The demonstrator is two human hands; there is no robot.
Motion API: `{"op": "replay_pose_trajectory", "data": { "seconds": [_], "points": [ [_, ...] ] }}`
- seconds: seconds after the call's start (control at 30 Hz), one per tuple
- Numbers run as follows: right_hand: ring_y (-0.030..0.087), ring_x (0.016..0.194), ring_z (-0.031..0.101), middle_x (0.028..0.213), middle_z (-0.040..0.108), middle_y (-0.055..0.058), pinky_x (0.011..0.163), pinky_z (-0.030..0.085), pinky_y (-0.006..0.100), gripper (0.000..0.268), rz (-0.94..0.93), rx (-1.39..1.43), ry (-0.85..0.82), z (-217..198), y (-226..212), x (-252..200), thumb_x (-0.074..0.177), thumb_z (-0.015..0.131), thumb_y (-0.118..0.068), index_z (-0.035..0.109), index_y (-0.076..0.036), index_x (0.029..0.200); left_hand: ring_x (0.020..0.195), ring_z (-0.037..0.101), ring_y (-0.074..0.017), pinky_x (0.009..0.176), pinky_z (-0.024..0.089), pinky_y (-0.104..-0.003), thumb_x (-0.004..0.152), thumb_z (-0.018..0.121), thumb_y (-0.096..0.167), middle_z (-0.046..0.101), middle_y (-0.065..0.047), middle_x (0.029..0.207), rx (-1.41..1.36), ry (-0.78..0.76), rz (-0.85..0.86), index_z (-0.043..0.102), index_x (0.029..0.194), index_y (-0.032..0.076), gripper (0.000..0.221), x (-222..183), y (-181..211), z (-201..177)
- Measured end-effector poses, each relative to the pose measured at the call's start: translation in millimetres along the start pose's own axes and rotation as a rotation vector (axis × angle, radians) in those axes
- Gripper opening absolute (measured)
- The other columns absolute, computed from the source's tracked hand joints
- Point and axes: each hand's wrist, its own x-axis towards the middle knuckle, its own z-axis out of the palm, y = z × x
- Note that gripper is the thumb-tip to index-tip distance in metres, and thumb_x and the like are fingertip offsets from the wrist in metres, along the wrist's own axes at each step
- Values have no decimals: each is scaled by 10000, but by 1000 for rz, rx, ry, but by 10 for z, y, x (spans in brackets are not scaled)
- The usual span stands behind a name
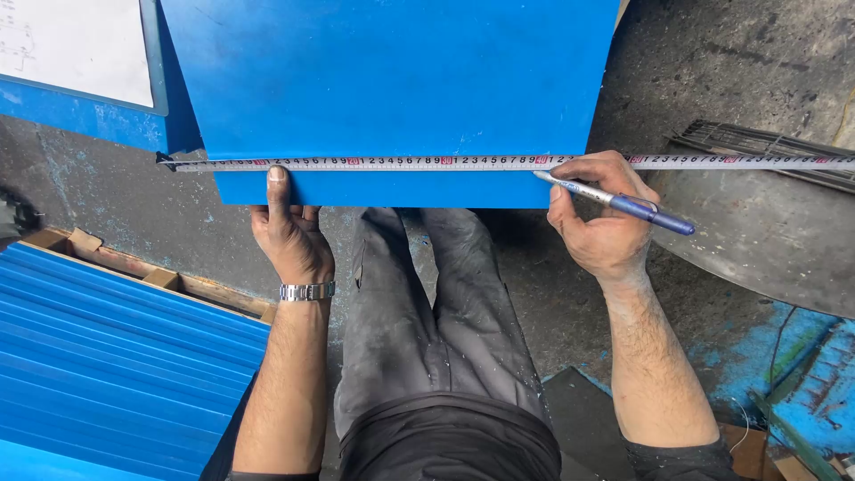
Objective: Measure blue industrial components using a tape measure and mark specific dimensions with a pen based on a technical specification sheet.
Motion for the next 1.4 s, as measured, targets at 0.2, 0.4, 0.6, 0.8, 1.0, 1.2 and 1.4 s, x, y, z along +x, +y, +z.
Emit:
{"op": "replay_pose_trajectory", "data": {
  "seconds": [0.2, 0.4, 0.6, 0.8, 1.0, 1.2, 1.4],
  "points": [
    [385, 892, 724, 908, 721, 196, 783, 581, 445, 86, -15, -20, 0, 1, 14, -8, 893, 750, 68, 726, 19, 961, 857, 779, -205, 754, 709, -316, 882, 822, 316, 707, -57, 974, -4, -6, -9, 574, 1143, 126, 407, 5, 17, 3],
    [381, 892, 724, 911, 724, 191, 787, 582, 447, 82, -18, -17, -2, -2, 21, -11, 897, 748, 60, 731, 16, 964, 863, 780, -207, 764, 711, -324, 875, 824, 321, 707, -60, 971, -7, -10, -8, 573, 1134, 124, 411, -125, 173, 170],
    [380, 892, 727, 912, 725, 188, 785, 583, 444, 85, -22, -29, -6, -8, 6, -7, 892, 749, 58, 731, 14, 962, 855, 781, -214, 757, 709, -325, 878, 823, 309, 710, -68, 970, -12, -2, -5, 572, 1129, 114, 405, -17, 53, 43],
    [378, 897, 725, 912, 724, 188, 794, 580, 442, 76, -12, -19, -5, -2, 11, -4, 900, 755, 38, 731, 14, 968, 844, 782, -216, 747, 710, -325, 878, 825, 302, 707, -70, 964, -19, 3, -7, 569, 1127, 110, 405, 35, -18, -35],
    [389, 906, 726, 919, 724, 197, 795, 578, 448, 80, -11, -18, -8, -3, 11, -9, 898, 750, 56, 728, 21, 966, 846, 781, -214, 748, 711, -323, 877, 825, 305, 712, -72, 965, -20, 1, -7, 577, 1117, 110, 396, -1, 23, 6],
    [362, 881, 722, 898, 718, 194, 793, 581, 431, 65, -11, 3, -15, -9, 4, -6, 892, 759, 39, 729, 18, 947, 854, 781, -213, 749, 709, -313, 889, 816, 305, 704, -72, 976, -10, -17, -2, 568, 1149, 111, 408, 22, 4, -16],
    [362, 893, 726, 911, 717, 205, 798, 581, 436, 59, 0, 37, -6, -13, 6, -11, 906, 744, 44, 721, 26, 957, 859, 781, -213, 756, 709, -314, 888, 815, 309, 705, -70, 985, -7, -20, 6, 568, 1155, 113, 413, -23, 58, 37]
  ]
}}
